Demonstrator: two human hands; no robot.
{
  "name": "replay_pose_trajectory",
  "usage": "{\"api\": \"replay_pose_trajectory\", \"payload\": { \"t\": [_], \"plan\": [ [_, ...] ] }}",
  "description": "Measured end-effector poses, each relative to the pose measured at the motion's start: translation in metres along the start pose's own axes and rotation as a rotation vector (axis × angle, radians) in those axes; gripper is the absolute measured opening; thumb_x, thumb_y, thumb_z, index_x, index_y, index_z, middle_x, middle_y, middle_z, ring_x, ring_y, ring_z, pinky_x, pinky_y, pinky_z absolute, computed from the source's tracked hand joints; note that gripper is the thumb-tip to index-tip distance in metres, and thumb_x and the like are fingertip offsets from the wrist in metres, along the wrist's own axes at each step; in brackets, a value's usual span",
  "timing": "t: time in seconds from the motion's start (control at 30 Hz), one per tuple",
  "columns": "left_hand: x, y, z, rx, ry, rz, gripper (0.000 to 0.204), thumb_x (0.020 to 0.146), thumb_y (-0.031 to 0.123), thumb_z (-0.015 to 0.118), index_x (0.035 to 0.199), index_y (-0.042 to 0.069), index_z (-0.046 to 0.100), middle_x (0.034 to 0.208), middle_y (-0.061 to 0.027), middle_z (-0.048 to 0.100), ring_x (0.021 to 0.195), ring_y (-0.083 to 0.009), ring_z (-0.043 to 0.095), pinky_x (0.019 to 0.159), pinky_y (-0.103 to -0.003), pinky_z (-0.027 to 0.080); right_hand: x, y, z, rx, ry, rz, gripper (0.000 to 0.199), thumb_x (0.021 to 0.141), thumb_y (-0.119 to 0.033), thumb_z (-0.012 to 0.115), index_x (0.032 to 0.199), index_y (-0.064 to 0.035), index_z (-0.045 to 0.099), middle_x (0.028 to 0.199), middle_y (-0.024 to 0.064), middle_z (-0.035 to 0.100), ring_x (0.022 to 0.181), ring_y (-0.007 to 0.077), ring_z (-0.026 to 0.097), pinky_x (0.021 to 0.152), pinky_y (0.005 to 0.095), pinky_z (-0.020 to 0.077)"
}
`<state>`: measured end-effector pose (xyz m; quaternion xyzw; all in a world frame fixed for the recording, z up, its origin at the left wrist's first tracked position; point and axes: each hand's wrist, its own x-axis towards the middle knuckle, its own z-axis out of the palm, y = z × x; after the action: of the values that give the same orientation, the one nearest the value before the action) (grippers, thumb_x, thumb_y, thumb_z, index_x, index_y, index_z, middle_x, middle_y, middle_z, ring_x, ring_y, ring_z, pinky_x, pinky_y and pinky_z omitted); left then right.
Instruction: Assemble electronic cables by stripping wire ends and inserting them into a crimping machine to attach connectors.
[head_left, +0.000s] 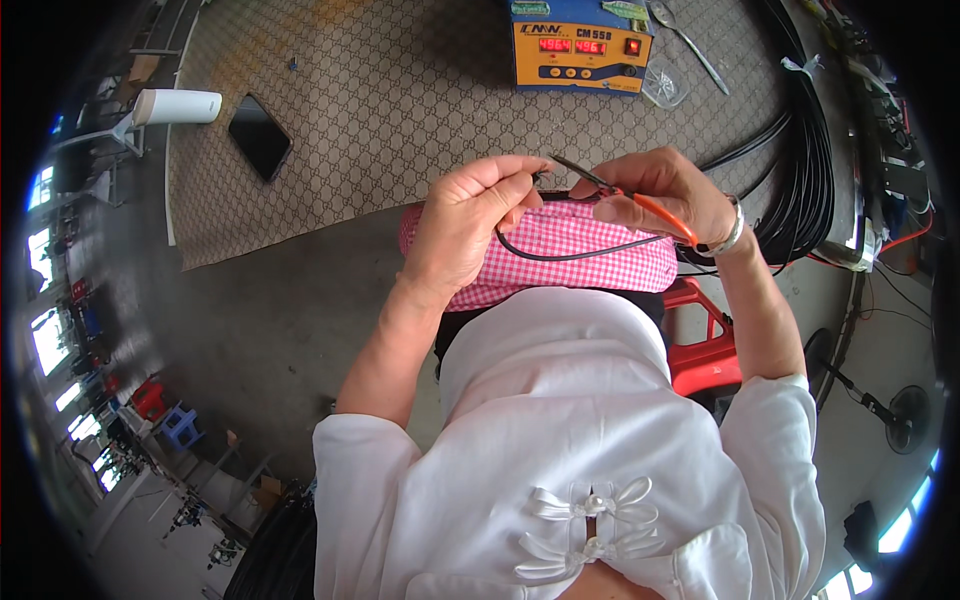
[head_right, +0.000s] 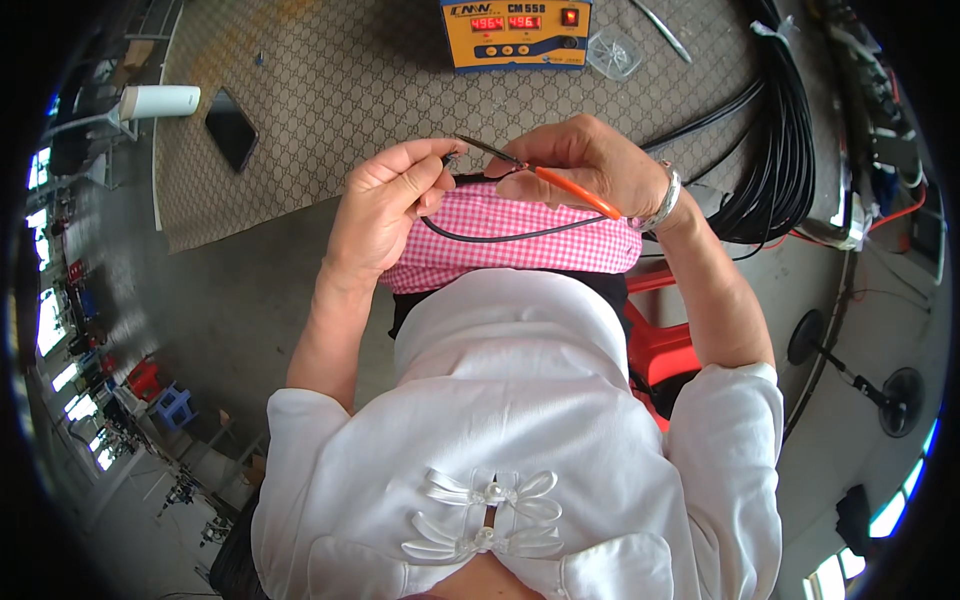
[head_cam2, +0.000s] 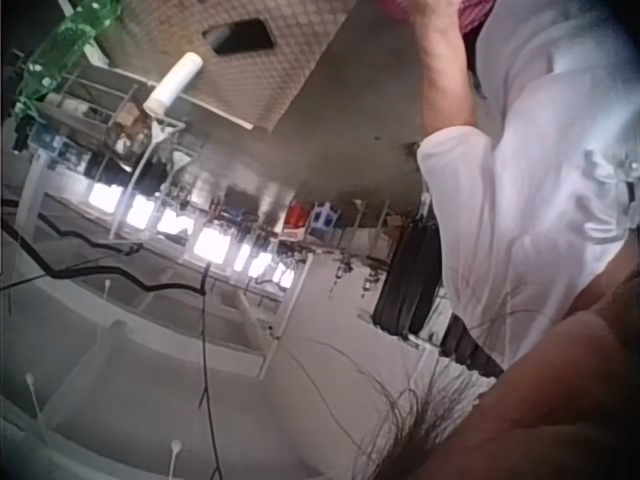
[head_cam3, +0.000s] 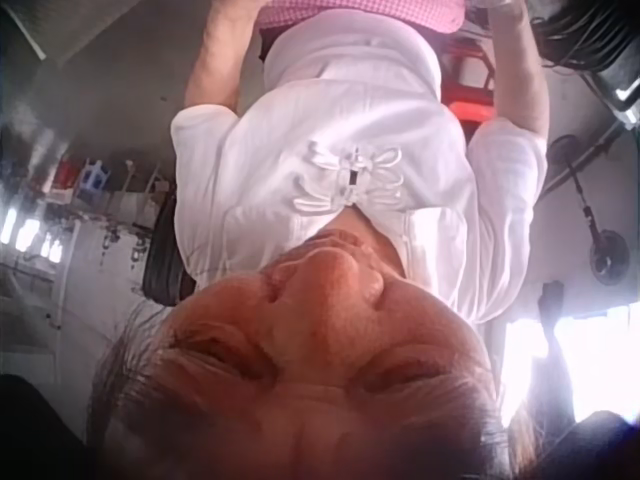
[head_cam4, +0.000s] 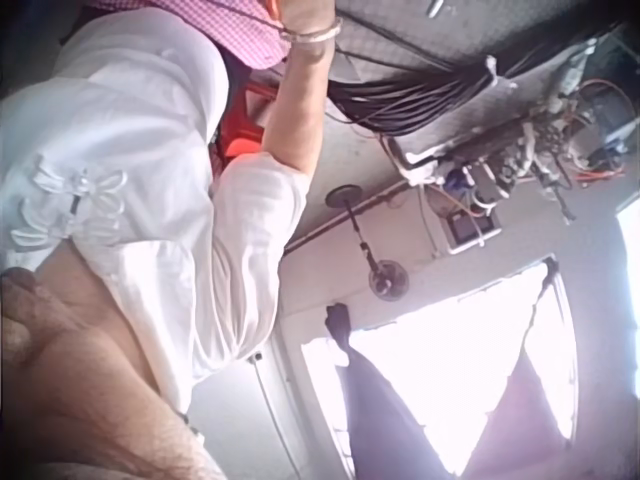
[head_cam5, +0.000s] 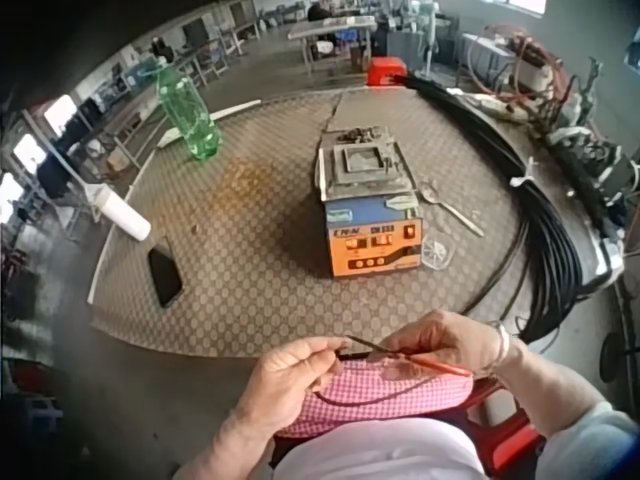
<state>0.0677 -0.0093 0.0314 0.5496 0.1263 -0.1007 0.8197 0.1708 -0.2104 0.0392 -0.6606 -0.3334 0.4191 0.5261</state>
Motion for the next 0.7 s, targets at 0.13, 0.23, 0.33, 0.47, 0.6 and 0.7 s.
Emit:
{"api": "replay_pose_trajectory", "payload": {
  "t": [0.13,0.23,0.33,0.47,0.6,0.7],
  "plan": [
    [-0.0004,-0.0015,-0.0008,-0.021,0.009,0.000,0.020,0.088,0.006,0.049,0.103,-0.004,0.058,0.073,-0.0037,0.055,0.058,-0.0053,0.041,0.051,-0.016,0.034,-0.0007,-0.0046,-0.0028,-0.007,-0.038,0.036,0.030,0.081,-0.023,0.063,0.098,0.0006,0.062,0.072,0.0020,0.061,0.061,0.0057,0.052,0.056,0.0209,0.0428],
    [-0.0006,-0.0007,0.0005,-0.025,0.023,-0.004,0.019,0.088,0.006,0.049,0.102,-0.004,0.058,0.073,-0.0037,0.055,0.058,-0.0055,0.041,0.051,-0.016,0.034,0.0008,-0.0036,-0.0020,-0.041,-0.047,0.001,0.029,0.080,-0.023,0.064,0.097,0.0008,0.063,0.075,0.0038,0.063,0.063,0.0069,0.053,0.058,0.0216,0.0441],
    [-0.0010,0.0001,0.0003,-0.014,0.015,-0.002,0.019,0.088,0.006,0.049,0.102,-0.004,0.058,0.072,-0.0039,0.056,0.058,-0.0058,0.042,0.051,-0.017,0.034,0.0001,-0.0066,-0.0028,-0.047,-0.054,0.028,0.029,0.080,-0.023,0.063,0.096,0.0012,0.063,0.075,0.0050,0.063,0.065,0.0080,0.055,0.060,0.0221,0.0449],
    [-0.0011,-0.0002,0.0002,-0.001,0.004,-0.013,0.020,0.088,0.006,0.049,0.102,-0.004,0.058,0.072,-0.0044,0.056,0.058,-0.0061,0.043,0.051,-0.017,0.034,0.0005,-0.0078,-0.0039,-0.080,-0.058,-0.011,0.029,0.080,-0.023,0.064,0.095,0.0014,0.063,0.074,0.0056,0.063,0.064,0.0084,0.055,0.059,0.0222,0.0450],
    [-0.0018,0.0007,0.0000,0.012,-0.001,-0.017,0.020,0.088,0.006,0.049,0.102,-0.004,0.058,0.073,-0.0048,0.056,0.058,-0.0063,0.043,0.052,-0.017,0.035,0.0003,-0.0092,-0.0053,-0.054,-0.073,0.052,0.029,0.080,-0.024,0.064,0.094,0.0015,0.063,0.074,0.0062,0.063,0.063,0.0083,0.055,0.058,0.0220,0.0450],
    [-0.0016,0.0004,-0.0004,-0.002,-0.001,-0.025,0.020,0.088,0.006,0.049,0.102,-0.004,0.058,0.073,-0.0050,0.057,0.058,-0.0065,0.043,0.052,-0.017,0.034,0.0003,-0.0106,-0.0054,-0.056,-0.069,0.017,0.030,0.080,-0.024,0.064,0.094,0.0014,0.063,0.073,0.0067,0.063,0.062,0.0087,0.055,0.057,0.0219,0.0449]
  ]
}}
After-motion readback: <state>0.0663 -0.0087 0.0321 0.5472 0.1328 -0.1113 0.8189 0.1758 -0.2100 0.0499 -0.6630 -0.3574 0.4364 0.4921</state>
